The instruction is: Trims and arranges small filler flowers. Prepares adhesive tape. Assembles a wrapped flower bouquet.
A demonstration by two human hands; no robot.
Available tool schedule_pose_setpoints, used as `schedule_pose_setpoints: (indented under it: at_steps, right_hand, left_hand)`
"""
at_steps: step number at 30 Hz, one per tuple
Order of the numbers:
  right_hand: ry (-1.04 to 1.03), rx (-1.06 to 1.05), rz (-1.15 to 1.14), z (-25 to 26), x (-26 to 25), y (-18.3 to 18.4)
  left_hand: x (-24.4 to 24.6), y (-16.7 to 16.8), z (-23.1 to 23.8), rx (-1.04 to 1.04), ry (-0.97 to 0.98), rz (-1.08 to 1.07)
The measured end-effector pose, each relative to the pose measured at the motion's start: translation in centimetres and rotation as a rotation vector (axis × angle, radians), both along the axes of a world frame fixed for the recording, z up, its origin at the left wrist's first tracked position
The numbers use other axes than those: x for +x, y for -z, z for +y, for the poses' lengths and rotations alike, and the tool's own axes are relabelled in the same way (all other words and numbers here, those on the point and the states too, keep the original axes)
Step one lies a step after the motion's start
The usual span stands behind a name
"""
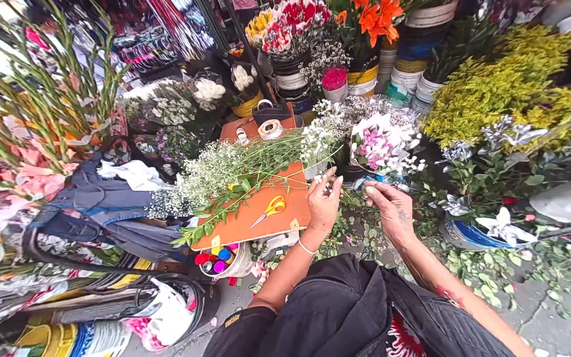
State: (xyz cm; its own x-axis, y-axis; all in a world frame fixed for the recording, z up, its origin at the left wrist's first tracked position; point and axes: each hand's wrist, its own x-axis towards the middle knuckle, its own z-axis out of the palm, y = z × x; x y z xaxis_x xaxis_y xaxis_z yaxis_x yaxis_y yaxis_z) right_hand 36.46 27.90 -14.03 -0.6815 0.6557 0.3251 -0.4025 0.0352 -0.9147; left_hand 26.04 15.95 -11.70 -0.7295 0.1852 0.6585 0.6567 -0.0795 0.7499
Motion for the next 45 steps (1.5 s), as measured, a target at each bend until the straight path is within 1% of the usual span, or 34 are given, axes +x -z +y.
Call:
schedule_pose_setpoints:
  at_steps: [2, 3, 6, 9, 10, 11, 12, 14, 15, 16, 17, 18, 20, 23, 25, 27, 31, 35, 37, 39, 43, 45]
  right_hand:
    - [0.048, 0.307, 0.021, -1.1, -0.4, -2.0]
    - [0.083, 0.403, 0.016, -1.4, -0.7, -2.6]
    - [0.135, 0.523, 0.043, -1.6, -1.6, -3.2]
    - [0.157, 0.570, 0.019, -1.7, -2.0, -3.5]
    - [0.144, 0.542, -0.008, -1.7, -2.2, -3.5]
    - [0.108, 0.465, -0.033, -1.6, -2.3, -3.5]
    - [0.043, 0.326, -0.044, -1.4, -2.4, -3.6]
    - [-0.143, -0.007, -0.034, -0.6, -2.3, -4.1]
    - [-0.237, -0.099, -0.049, -0.1, -2.2, -4.4]
    - [-0.319, -0.140, -0.078, 0.3, -2.0, -4.5]
    - [-0.374, -0.162, -0.096, 0.6, -1.9, -4.6]
    - [-0.389, -0.188, -0.093, 0.7, -1.9, -4.6]
    - [-0.331, -0.271, -0.048, 0.5, -2.1, -4.4]
    - [-0.278, -0.333, -0.005, 0.2, -2.3, -3.4]
    - [-0.281, -0.285, -0.011, -0.2, -2.3, -2.9]
    - [-0.226, -0.191, -0.046, -0.9, -2.3, -2.8]
    - [-0.074, -0.012, -0.065, -1.5, -2.1, -3.2]
    - [-0.018, 0.133, -0.101, -1.7, -2.2, -3.2]
    - [0.021, 0.122, -0.112, -1.9, -2.4, -3.1]
    - [0.040, 0.051, -0.094, -2.2, -2.4, -3.1]
    - [0.042, -0.078, -0.039, -2.6, -2.1, -3.5]
    - [0.009, -0.106, -0.074, -2.6, -2.1, -3.6]
  left_hand:
    - [0.6, 0.7, 0.3, -0.112, -0.016, 0.050]
    - [0.8, 0.9, 0.5, -0.144, -0.023, 0.080]
    - [1.2, 0.8, 0.8, -0.161, -0.082, 0.163]
    - [1.2, 0.9, 0.8, -0.202, -0.107, 0.181]
    - [1.2, 0.9, 0.7, -0.219, -0.084, 0.139]
    - [1.2, 0.8, 0.4, -0.233, -0.010, 0.051]
    - [0.8, 0.5, 0.0, -0.225, 0.120, -0.073]
    - [-0.3, -0.1, -1.0, -0.125, 0.470, -0.329]
    - [-0.7, -0.4, -1.4, -0.053, 0.635, -0.442]
    - [-0.8, -0.6, -1.6, 0.015, 0.725, -0.528]
    - [-0.8, -0.8, -1.7, 0.072, 0.754, -0.583]
    - [-0.7, -1.0, -1.6, 0.127, 0.746, -0.618]
    - [-0.5, -1.3, -1.3, 0.245, 0.665, -0.680]
    - [-0.7, -1.6, -1.3, 0.295, 0.554, -0.690]
    - [-0.9, -1.4, -1.4, 0.254, 0.537, -0.608]
    - [-0.9, -1.0, -1.4, 0.171, 0.499, -0.486]
    - [-0.6, -0.1, -1.4, -0.057, 0.304, -0.164]
    - [0.4, 0.3, -1.1, -0.194, 0.164, 0.083]
    - [0.7, 0.5, -1.0, -0.195, 0.136, 0.122]
    - [0.9, 0.5, -0.9, -0.179, 0.127, 0.123]
    - [0.9, 0.3, -1.0, -0.167, 0.120, 0.112]
    - [0.8, 0.3, -1.0, -0.179, 0.106, 0.132]
